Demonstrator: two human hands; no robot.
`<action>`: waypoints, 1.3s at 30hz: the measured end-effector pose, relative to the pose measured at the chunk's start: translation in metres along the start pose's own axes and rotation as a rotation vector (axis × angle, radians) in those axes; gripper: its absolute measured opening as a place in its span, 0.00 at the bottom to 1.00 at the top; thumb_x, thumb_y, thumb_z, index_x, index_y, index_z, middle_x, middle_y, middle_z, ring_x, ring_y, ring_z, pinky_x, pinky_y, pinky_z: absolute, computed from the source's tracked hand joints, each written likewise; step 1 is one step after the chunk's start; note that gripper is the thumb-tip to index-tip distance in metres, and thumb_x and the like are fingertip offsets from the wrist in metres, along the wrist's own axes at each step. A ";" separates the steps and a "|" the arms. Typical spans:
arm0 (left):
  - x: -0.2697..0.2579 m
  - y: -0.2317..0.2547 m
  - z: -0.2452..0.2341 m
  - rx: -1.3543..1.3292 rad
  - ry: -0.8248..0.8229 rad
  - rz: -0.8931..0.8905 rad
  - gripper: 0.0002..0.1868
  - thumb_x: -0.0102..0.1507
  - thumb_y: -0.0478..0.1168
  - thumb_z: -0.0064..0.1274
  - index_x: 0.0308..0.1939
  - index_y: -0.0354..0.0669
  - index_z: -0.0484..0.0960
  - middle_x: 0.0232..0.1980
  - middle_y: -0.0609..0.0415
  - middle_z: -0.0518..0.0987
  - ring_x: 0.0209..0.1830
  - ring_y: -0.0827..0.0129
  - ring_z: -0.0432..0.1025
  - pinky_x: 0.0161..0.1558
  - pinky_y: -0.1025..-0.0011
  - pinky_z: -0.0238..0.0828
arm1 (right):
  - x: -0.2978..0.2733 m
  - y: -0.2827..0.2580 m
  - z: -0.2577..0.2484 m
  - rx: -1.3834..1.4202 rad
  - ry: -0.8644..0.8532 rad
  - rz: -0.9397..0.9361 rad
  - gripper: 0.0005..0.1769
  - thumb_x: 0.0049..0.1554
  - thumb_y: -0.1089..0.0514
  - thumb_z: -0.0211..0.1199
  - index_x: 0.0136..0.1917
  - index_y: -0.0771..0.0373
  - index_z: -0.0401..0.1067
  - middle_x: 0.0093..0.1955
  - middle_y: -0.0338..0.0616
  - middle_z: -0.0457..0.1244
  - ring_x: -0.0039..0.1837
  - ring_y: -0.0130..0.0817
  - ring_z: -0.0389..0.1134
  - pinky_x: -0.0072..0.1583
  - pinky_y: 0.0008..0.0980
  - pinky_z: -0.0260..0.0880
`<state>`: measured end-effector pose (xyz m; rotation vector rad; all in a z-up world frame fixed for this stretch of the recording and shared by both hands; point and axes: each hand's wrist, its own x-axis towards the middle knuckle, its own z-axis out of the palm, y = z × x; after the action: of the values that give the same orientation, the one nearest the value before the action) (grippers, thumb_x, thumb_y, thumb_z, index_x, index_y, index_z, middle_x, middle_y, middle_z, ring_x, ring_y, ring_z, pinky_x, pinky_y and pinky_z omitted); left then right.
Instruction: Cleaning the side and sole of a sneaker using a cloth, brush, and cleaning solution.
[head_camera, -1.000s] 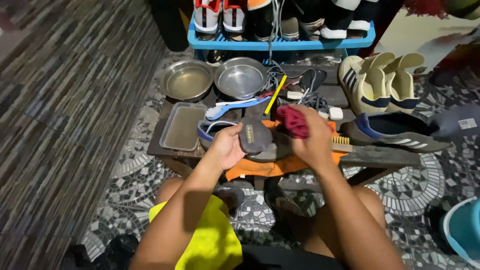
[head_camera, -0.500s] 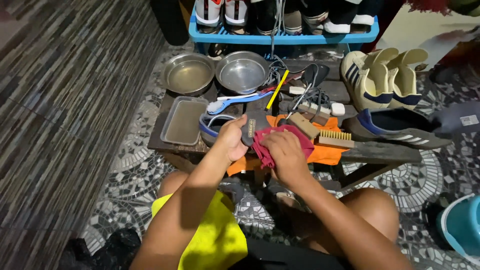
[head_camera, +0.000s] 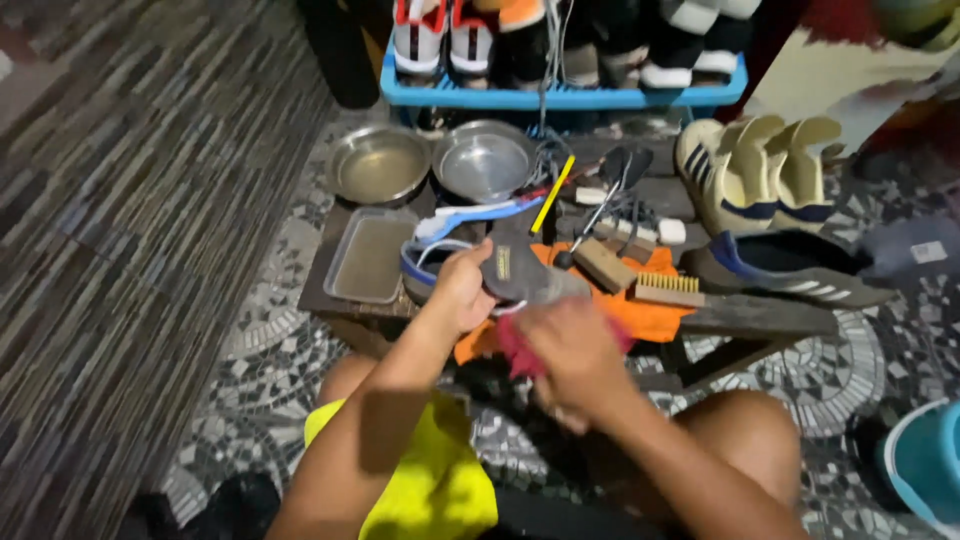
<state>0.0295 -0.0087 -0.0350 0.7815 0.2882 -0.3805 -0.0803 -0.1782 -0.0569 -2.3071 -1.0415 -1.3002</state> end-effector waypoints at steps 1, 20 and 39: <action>-0.003 -0.001 -0.002 -0.001 0.008 -0.007 0.18 0.74 0.40 0.51 0.60 0.26 0.76 0.53 0.32 0.78 0.52 0.43 0.78 0.56 0.34 0.76 | 0.003 0.008 -0.008 0.006 -0.006 0.006 0.26 0.62 0.46 0.44 0.61 0.62 0.74 0.51 0.53 0.65 0.50 0.52 0.68 0.53 0.54 0.66; 0.003 -0.013 -0.013 -0.004 -0.067 0.054 0.17 0.75 0.39 0.49 0.57 0.23 0.79 0.46 0.36 0.79 0.47 0.47 0.81 0.54 0.40 0.79 | 0.030 0.021 -0.029 0.093 -0.094 0.054 0.14 0.68 0.46 0.57 0.44 0.53 0.71 0.52 0.35 0.69 0.62 0.41 0.70 0.68 0.56 0.62; -0.051 0.023 0.013 0.353 -0.136 0.053 0.19 0.72 0.47 0.55 0.57 0.33 0.81 0.52 0.37 0.84 0.49 0.48 0.82 0.51 0.38 0.80 | 0.030 0.069 -0.082 0.233 0.191 0.550 0.32 0.41 0.62 0.62 0.62 0.58 0.76 0.49 0.50 0.67 0.54 0.53 0.70 0.60 0.49 0.68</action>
<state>-0.0046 0.0080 0.0083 1.1016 0.0715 -0.4389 -0.0720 -0.2584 0.0189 -2.0386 -0.4206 -1.0777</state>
